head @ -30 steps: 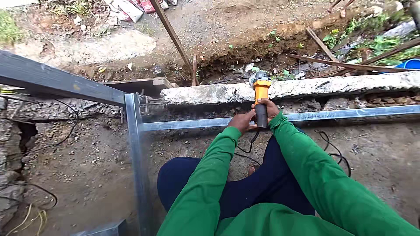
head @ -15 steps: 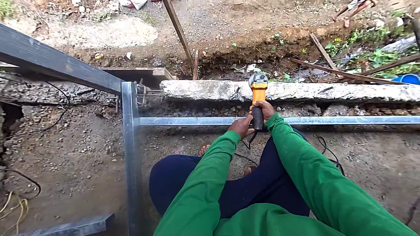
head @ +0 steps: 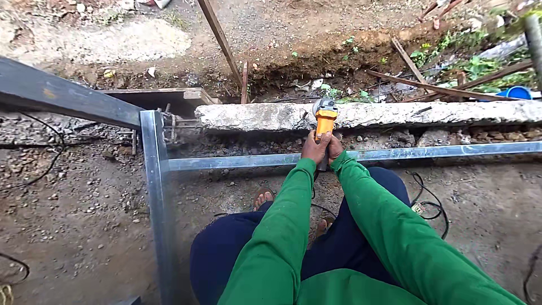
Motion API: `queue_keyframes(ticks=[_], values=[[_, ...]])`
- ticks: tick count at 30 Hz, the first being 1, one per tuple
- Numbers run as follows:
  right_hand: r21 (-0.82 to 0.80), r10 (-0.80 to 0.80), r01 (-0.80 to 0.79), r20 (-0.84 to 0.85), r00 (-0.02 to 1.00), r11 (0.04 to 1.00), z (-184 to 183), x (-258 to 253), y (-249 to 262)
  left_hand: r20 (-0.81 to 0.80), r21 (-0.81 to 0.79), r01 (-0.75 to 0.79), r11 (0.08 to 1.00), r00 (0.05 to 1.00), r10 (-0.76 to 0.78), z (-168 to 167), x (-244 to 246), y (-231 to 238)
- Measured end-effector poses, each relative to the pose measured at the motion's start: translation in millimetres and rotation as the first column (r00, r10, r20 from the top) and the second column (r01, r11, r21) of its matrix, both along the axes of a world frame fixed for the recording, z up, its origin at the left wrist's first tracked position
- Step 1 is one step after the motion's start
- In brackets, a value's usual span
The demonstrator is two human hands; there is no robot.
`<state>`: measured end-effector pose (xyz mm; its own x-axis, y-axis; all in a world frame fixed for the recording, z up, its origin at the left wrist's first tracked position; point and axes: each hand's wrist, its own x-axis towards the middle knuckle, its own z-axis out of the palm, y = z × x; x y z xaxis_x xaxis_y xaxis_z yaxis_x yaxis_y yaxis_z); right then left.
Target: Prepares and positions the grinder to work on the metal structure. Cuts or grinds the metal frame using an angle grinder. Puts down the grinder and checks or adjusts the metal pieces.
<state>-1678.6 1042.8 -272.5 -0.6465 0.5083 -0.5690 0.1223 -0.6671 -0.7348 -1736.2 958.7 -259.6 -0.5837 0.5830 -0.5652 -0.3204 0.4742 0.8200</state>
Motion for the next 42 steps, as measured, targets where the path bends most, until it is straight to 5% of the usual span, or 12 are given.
queue_keyframes(ticks=[18,42], values=[[-0.049,0.067,-0.068,-0.008,0.998,0.996,-12,6,9,-0.059,0.066,-0.193,0.979,0.979,0.197,-18,21,4],[-0.075,0.063,-0.063,0.004,0.998,0.995,-11,4,7,-0.058,0.082,-0.203,0.976,0.976,0.208,-17,20,1]])
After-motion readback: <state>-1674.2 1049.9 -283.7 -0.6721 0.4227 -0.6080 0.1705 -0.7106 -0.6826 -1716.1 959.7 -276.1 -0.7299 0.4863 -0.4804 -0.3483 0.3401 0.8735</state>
